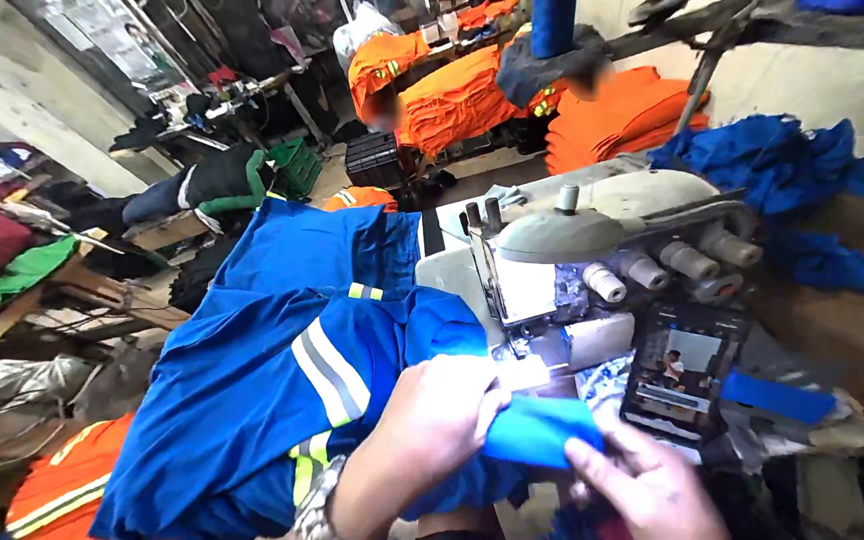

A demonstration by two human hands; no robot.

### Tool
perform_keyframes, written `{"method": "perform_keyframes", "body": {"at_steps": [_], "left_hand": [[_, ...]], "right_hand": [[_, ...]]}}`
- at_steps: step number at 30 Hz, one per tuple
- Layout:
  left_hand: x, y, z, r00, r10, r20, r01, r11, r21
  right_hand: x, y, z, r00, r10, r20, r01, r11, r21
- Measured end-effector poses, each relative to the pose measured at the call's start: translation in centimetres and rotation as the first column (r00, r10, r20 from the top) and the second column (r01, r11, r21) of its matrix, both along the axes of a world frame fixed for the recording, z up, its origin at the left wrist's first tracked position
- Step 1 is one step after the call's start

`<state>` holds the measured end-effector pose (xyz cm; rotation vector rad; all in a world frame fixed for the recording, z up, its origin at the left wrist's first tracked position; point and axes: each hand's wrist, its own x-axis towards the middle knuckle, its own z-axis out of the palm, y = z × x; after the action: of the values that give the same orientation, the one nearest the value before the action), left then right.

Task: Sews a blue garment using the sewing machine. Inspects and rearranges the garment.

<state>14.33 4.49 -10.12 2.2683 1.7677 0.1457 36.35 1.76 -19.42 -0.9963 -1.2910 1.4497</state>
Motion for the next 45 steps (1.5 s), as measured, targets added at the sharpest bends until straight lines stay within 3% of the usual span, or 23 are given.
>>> {"method": "perform_keyframes", "body": {"at_steps": [4,8,14,16,19,21,24,27,30,34,37,41,43,45], "left_hand": [[-0.7,2.7,0.2,0.996,0.074,-0.050,-0.075,0.997,-0.016],[-2.1,2.9,-0.6,0.989,0.146,-0.022,-0.146,0.989,0.007],[-2.2,3.9,-2.1,0.952,0.158,0.262,-0.239,0.918,0.316],[-1.1,1.9,-1.7,0.917,0.150,0.369,-0.303,0.864,0.401],[2.0,-3.8,-1.0,0.888,0.032,0.458,-0.241,0.881,0.406],[3.9,-7.0,-1.9,0.872,-0.046,0.488,-0.154,0.919,0.362],[2.4,-7.4,-4.6,0.955,-0.011,0.297,-0.138,0.870,0.474],[-1.8,-3.3,-6.7,0.996,0.012,0.083,-0.055,0.844,0.533],[-2.1,0.1,-7.6,1.000,0.016,0.027,-0.026,0.880,0.474],[0.0,2.2,-6.5,0.999,0.027,-0.042,-0.008,0.918,0.396],[0.4,3.3,-6.2,1.000,0.015,-0.016,-0.008,0.938,0.347],[-0.3,1.5,-4.8,1.000,-0.001,-0.001,0.001,0.930,0.367],[1.2,-1.3,-3.8,0.961,0.016,0.277,-0.152,0.867,0.475],[4.0,-4.2,-3.2,0.759,0.005,0.651,-0.212,0.947,0.240]], "right_hand": [[-1.5,4.9,-0.1,0.994,-0.077,0.079,0.077,0.997,0.007],[-2.9,6.0,-0.7,0.982,-0.136,0.131,0.135,0.991,0.016],[-2.9,5.5,-1.9,0.950,-0.311,0.031,0.299,0.934,0.193],[-1.6,3.2,-1.6,0.966,-0.259,0.007,0.250,0.939,0.236],[-1.9,-0.4,-0.5,0.973,0.037,-0.227,-0.044,0.999,-0.024],[-3.3,-1.1,-0.4,0.874,0.146,-0.463,-0.285,0.927,-0.245],[-4.5,-1.5,-1.9,0.784,0.043,-0.619,-0.359,0.845,-0.397],[-3.2,-0.3,-4.2,0.638,0.157,-0.754,-0.581,0.741,-0.337],[-0.9,1.1,-4.8,0.475,0.231,-0.849,-0.739,0.628,-0.242],[1.3,2.7,-5.5,0.262,0.164,-0.951,-0.721,0.688,-0.080],[1.1,3.7,-4.8,0.184,0.105,-0.977,-0.689,0.723,-0.052],[0.1,2.9,-4.4,0.274,0.145,-0.951,-0.692,0.716,-0.090],[-0.2,2.5,-4.5,0.376,0.177,-0.910,-0.635,0.764,-0.113],[-0.6,1.8,-3.7,0.532,0.148,-0.834,-0.457,0.879,-0.135]]}}
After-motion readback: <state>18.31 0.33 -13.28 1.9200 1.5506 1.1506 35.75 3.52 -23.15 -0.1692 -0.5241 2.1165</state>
